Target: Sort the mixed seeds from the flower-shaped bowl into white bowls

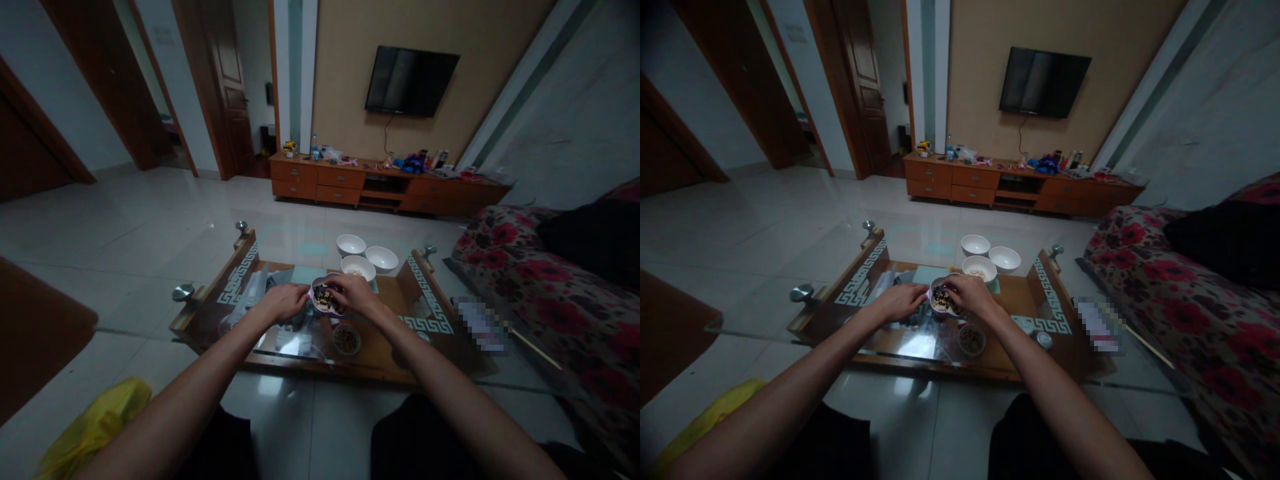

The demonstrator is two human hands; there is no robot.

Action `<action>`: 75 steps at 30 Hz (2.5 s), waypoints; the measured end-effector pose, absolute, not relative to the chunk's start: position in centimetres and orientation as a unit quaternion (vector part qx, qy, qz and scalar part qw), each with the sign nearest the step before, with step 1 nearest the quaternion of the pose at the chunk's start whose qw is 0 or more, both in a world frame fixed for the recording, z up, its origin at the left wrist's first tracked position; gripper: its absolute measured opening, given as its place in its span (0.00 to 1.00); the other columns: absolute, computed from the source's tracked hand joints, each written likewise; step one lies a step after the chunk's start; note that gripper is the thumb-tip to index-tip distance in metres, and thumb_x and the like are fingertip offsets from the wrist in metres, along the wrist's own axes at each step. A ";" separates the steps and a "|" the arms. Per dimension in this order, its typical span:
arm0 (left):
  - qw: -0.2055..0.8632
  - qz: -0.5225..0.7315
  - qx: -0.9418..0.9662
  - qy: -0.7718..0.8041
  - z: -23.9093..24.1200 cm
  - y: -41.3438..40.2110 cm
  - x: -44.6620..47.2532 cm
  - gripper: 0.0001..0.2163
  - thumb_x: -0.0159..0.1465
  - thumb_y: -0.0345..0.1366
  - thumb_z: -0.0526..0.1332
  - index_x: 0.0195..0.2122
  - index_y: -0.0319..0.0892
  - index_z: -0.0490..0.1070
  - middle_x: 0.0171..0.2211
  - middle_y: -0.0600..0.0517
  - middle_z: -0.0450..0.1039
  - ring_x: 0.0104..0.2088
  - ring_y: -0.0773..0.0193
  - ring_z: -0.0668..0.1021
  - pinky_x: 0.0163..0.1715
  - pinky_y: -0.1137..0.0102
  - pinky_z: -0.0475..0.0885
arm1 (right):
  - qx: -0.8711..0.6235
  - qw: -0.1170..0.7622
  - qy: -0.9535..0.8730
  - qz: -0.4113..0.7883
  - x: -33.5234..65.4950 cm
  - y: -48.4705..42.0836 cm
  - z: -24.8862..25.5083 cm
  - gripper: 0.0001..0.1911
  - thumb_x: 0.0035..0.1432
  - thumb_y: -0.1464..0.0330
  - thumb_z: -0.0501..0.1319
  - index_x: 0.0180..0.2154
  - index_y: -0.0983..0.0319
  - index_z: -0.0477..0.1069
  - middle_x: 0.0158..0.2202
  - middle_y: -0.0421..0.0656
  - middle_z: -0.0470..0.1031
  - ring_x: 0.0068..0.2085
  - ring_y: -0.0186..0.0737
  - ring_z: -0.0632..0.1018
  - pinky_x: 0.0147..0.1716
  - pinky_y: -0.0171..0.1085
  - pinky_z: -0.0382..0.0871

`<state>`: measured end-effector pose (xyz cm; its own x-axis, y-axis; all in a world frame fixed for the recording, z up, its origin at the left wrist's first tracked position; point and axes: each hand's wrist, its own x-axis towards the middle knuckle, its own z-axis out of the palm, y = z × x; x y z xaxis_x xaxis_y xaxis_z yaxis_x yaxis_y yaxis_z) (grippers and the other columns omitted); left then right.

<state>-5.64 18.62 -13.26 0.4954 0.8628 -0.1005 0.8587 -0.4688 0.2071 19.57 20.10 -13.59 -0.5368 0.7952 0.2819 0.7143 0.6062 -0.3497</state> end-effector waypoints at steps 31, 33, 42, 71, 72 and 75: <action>0.104 0.003 0.870 0.481 -13.7 19.8 -5.7 0.19 0.76 0.43 0.50 0.51 0.44 0.79 0.44 0.41 0.82 0.45 0.49 0.83 0.47 0.60 0.75 | -0.530 0.240 -0.799 0.152 19.7 19.2 -13.8 0.07 0.67 0.68 0.65 0.43 0.59 0.82 0.40 0.47 0.85 0.41 0.47 0.83 0.40 0.40 0.70; 0.108 0.027 0.878 0.466 -14.4 19.9 -6.2 0.19 0.77 0.43 0.49 0.52 0.43 0.78 0.44 0.42 0.80 0.47 0.50 0.82 0.49 0.61 0.74 | -0.529 0.203 -0.817 0.105 21.0 19.3 -12.1 0.09 0.67 0.70 0.64 0.44 0.59 0.83 0.42 0.49 0.85 0.42 0.48 0.82 0.39 0.40 0.69; 0.113 0.064 0.895 0.428 -15.3 19.9 -7.1 0.20 0.78 0.47 0.47 0.55 0.42 0.74 0.47 0.42 0.76 0.50 0.49 0.78 0.55 0.56 0.73 | -0.481 0.204 -0.823 0.224 21.3 19.5 -13.5 0.05 0.63 0.72 0.69 0.41 0.59 0.83 0.36 0.44 0.84 0.36 0.41 0.81 0.35 0.36 0.69; 0.104 0.067 0.896 0.427 -16.0 19.6 -7.4 0.20 0.79 0.48 0.48 0.56 0.43 0.74 0.48 0.43 0.77 0.52 0.49 0.77 0.56 0.56 0.72 | -0.534 0.218 -0.812 0.085 19.5 20.6 -13.4 0.11 0.65 0.63 0.66 0.47 0.56 0.84 0.41 0.46 0.86 0.40 0.46 0.83 0.38 0.37 0.69; 0.104 0.071 0.896 0.426 -16.1 19.7 -7.4 0.20 0.79 0.48 0.47 0.57 0.43 0.73 0.49 0.42 0.77 0.52 0.49 0.77 0.56 0.56 0.72 | -0.538 0.235 -0.804 0.091 19.6 20.7 -13.3 0.11 0.66 0.63 0.66 0.47 0.57 0.84 0.41 0.46 0.86 0.40 0.45 0.83 0.38 0.37 0.69; 0.109 0.082 0.897 0.421 -16.5 19.8 -7.6 0.20 0.80 0.49 0.47 0.57 0.44 0.73 0.49 0.42 0.77 0.52 0.49 0.77 0.56 0.55 0.71 | -0.540 0.303 -0.774 0.134 19.5 21.0 -13.4 0.10 0.67 0.63 0.64 0.45 0.58 0.83 0.40 0.46 0.86 0.40 0.44 0.84 0.39 0.38 0.72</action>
